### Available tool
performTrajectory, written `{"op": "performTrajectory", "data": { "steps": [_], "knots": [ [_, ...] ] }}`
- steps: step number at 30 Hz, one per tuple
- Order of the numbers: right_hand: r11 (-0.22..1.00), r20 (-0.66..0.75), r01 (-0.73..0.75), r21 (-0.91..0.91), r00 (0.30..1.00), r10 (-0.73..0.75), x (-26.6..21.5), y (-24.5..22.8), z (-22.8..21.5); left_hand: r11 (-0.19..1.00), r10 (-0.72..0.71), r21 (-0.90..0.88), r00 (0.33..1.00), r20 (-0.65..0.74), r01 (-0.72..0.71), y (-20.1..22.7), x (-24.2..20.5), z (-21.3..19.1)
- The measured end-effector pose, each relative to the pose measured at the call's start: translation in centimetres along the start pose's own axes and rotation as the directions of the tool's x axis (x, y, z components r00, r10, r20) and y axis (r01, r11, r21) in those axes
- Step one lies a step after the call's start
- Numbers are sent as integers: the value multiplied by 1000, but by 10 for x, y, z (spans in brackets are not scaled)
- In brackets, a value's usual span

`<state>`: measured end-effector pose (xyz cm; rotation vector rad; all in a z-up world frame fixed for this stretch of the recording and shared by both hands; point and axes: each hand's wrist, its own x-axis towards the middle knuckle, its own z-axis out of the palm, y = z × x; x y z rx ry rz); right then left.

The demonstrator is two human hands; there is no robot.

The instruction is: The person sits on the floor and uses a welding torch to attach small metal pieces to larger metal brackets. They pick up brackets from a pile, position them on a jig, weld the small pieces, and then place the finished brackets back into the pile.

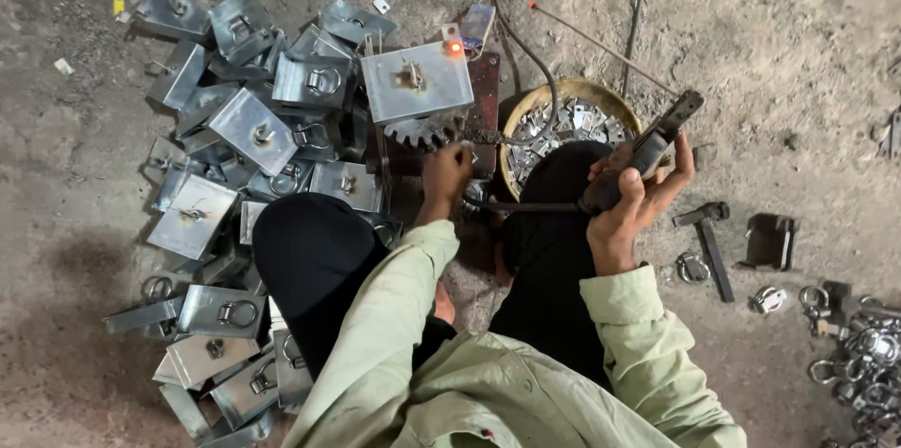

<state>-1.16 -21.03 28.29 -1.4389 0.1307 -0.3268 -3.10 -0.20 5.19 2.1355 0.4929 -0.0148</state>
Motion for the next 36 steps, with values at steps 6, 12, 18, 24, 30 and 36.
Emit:
{"op": "performTrajectory", "data": {
  "steps": [6,12,18,24,30,36],
  "knots": [
    [998,53,50,-27,997,-48,-2,4,8,862,151,449,965,217,-235,-57,-26,44],
    [995,89,69,-78,994,-62,1,9,4,747,167,563,919,357,-354,-78,-23,63],
    [984,117,140,-111,985,-127,0,12,5,846,169,410,900,402,-342,-66,-18,36],
    [988,108,138,-75,986,-130,-1,10,7,1000,17,-9,992,124,-16,-41,-7,25],
    [988,118,142,-67,984,-133,-5,10,3,777,-195,-509,911,363,370,-17,3,-32],
    [992,109,100,-76,990,-92,-4,10,-7,537,-118,-753,918,378,379,-33,-3,-102]
  ]
}}
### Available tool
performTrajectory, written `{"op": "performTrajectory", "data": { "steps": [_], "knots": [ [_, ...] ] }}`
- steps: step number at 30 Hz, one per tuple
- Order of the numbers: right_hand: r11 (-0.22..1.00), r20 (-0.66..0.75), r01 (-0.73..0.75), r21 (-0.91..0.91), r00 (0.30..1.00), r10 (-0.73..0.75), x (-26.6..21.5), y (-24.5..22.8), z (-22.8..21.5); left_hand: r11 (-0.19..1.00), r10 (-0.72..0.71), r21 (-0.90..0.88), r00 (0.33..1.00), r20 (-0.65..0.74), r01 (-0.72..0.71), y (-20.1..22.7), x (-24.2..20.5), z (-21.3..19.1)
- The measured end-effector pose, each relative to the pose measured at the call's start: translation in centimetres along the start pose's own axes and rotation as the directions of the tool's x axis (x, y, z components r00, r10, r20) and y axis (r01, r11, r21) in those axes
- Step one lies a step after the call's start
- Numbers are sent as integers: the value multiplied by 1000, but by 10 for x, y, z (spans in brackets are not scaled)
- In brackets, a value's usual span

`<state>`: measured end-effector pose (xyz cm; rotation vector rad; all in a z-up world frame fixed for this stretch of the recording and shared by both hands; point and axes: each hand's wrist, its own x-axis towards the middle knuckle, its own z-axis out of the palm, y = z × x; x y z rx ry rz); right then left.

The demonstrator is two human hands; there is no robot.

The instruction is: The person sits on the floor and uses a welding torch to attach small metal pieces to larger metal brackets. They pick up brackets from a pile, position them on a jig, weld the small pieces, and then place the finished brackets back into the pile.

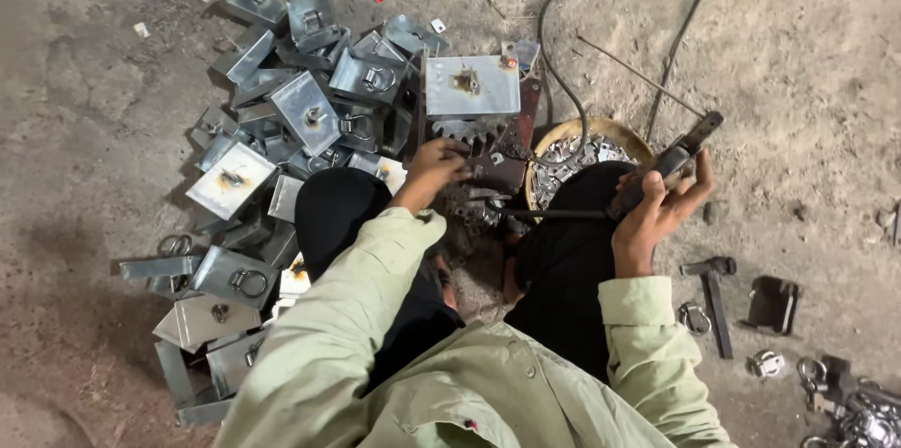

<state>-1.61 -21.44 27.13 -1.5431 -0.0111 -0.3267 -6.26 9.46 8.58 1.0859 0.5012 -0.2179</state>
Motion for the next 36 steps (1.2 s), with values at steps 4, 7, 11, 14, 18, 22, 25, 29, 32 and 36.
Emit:
{"op": "performTrajectory", "data": {
  "steps": [4,7,11,14,18,22,25,29,32,36],
  "knots": [
    [1000,-14,-7,19,1000,7,-1,1,-2,738,134,675,981,-138,-5,0,-8,-4],
    [1000,8,15,8,1000,-15,-1,2,-3,480,64,874,990,-126,80,-12,-7,-1],
    [1000,11,14,-16,1000,-14,0,2,-1,253,-20,958,991,-135,136,-64,5,11],
    [999,10,1,-39,1000,0,0,-2,-1,173,-299,963,943,-149,207,-111,24,12],
    [1000,2,-8,-28,1000,9,2,-3,-1,149,-266,947,934,-238,284,-186,10,6],
    [999,-3,-36,28,999,36,5,-4,1,69,-331,963,916,-226,262,-218,5,-4],
    [998,-14,-62,32,998,62,5,-6,4,61,-345,965,912,-220,256,-225,11,-6],
    [996,-61,-84,37,994,86,7,-2,8,47,-348,973,917,-195,225,-230,16,2],
    [996,-92,-80,27,992,82,11,-5,-3,44,-312,989,943,-117,138,-215,27,20],
    [997,-223,-68,37,972,75,12,-25,-40,158,-9,977,989,147,-144,-132,49,80]
  ]
}}
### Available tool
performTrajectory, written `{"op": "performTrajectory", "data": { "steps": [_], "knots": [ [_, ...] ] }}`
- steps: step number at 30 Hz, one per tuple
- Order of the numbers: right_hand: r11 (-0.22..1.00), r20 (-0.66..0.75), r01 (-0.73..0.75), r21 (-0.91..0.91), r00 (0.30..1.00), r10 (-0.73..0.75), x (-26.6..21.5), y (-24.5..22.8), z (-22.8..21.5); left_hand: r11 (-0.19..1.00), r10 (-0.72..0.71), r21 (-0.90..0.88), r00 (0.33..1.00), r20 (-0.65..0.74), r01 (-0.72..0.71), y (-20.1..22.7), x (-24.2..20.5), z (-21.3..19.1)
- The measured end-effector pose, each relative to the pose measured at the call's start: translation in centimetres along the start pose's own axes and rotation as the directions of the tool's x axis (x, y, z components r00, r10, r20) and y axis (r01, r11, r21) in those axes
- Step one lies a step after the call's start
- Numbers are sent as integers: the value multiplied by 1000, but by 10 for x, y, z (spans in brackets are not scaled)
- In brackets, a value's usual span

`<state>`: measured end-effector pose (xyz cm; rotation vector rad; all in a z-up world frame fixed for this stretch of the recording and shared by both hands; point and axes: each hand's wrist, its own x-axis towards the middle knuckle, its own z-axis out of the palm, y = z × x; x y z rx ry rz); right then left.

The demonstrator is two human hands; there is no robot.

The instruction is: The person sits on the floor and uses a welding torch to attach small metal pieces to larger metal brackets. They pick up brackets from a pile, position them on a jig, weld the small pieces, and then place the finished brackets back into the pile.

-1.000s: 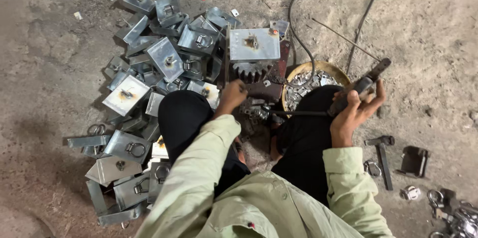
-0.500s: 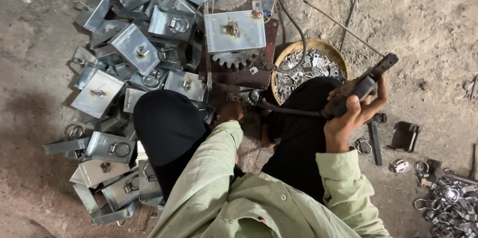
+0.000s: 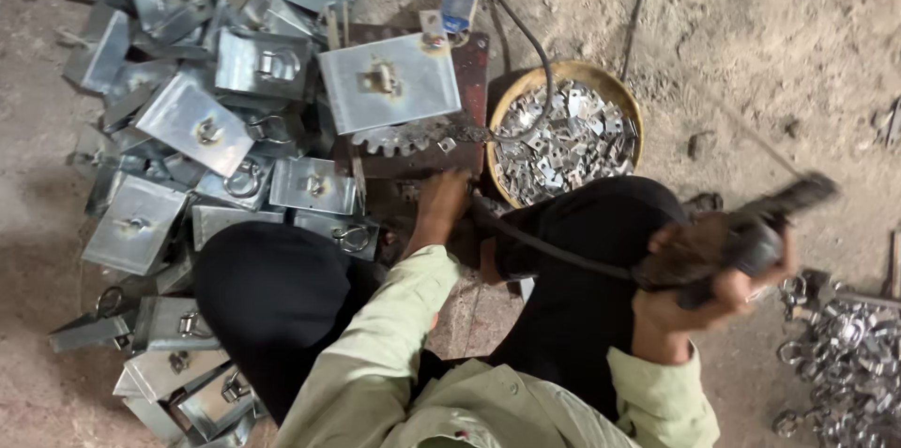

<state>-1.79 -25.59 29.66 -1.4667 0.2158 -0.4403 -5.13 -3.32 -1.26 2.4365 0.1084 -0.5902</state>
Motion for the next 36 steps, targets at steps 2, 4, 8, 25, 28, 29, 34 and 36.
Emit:
{"op": "performTrajectory", "data": {
  "steps": [2,4,8,25,28,29,34,36],
  "knots": [
    [999,-93,1,-43,996,-5,-2,-10,-20,984,161,-52,979,-127,-169,42,3,-33],
    [995,-162,-20,-94,987,5,-4,-15,-39,926,242,-267,963,-117,-266,79,14,-40],
    [992,-288,-118,51,949,128,-7,-20,-74,855,307,-446,951,26,-264,121,61,22],
    [669,-85,-211,713,920,382,-8,27,-149,920,246,201,896,369,-336,163,247,147],
    [643,-43,-275,715,900,433,-8,22,-160,931,177,228,898,403,-286,170,270,154],
    [628,-7,-300,718,899,438,-4,19,-164,936,148,235,900,411,-262,170,272,157],
    [573,55,-373,730,867,495,2,13,-176,915,170,273,897,408,-298,162,261,160],
    [528,148,-434,730,854,498,7,10,-178,926,168,243,893,417,-287,160,264,160]
  ]
}}
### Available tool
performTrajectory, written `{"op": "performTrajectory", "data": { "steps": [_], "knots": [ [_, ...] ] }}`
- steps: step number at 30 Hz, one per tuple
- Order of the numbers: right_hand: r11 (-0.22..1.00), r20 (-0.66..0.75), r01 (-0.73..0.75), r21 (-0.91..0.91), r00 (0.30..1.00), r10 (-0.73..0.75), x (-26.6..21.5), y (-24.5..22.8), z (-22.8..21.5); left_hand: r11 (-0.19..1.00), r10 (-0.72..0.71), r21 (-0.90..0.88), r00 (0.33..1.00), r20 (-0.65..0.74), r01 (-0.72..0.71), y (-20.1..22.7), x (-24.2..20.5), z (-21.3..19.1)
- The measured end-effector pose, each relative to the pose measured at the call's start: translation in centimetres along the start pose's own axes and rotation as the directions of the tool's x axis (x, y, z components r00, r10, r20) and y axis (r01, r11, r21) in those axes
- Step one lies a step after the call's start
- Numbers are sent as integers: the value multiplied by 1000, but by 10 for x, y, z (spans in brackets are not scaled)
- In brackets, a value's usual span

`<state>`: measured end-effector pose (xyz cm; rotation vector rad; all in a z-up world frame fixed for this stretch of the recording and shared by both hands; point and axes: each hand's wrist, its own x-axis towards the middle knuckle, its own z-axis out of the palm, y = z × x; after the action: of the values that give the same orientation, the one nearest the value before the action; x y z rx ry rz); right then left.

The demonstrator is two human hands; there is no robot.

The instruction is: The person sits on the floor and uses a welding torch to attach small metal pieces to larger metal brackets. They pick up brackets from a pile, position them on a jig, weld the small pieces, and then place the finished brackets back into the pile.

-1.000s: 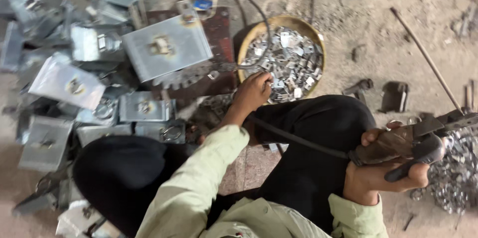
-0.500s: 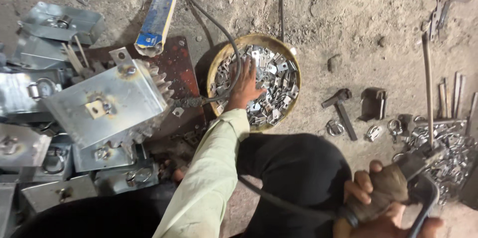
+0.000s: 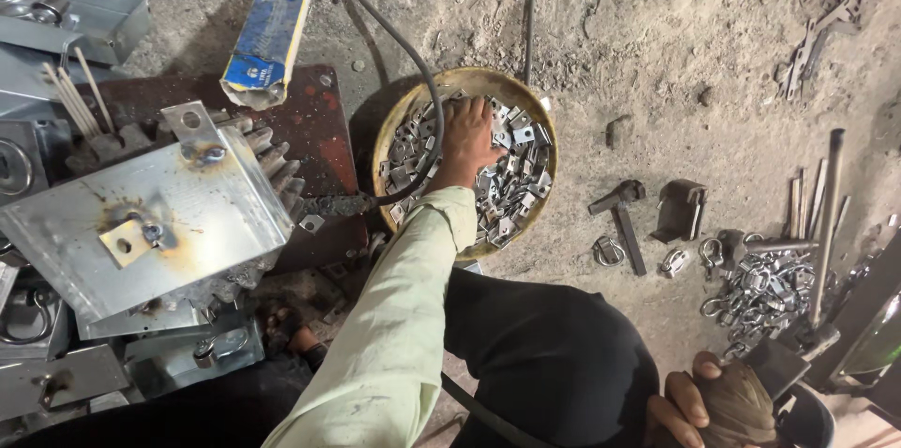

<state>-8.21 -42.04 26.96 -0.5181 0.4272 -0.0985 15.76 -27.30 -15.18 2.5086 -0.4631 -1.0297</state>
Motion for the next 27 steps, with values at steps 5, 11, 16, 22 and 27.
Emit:
{"op": "performTrajectory", "data": {
  "steps": [5,11,16,22,27],
  "knots": [
    [994,40,-77,82,996,74,10,1,-1,999,-7,-49,1000,-2,7,1,0,-7],
    [978,37,-184,100,983,181,12,-8,1,996,-74,-50,986,-147,68,2,-2,8],
    [988,-6,-133,82,991,134,15,-8,2,997,9,-78,994,-108,-17,-7,26,52],
    [997,34,-61,46,998,60,9,-2,-1,1000,-7,9,1000,-21,8,-5,21,61],
    [988,-50,147,-39,988,-149,-7,13,-5,999,24,26,999,39,-25,-4,-40,26]
  ]
}}
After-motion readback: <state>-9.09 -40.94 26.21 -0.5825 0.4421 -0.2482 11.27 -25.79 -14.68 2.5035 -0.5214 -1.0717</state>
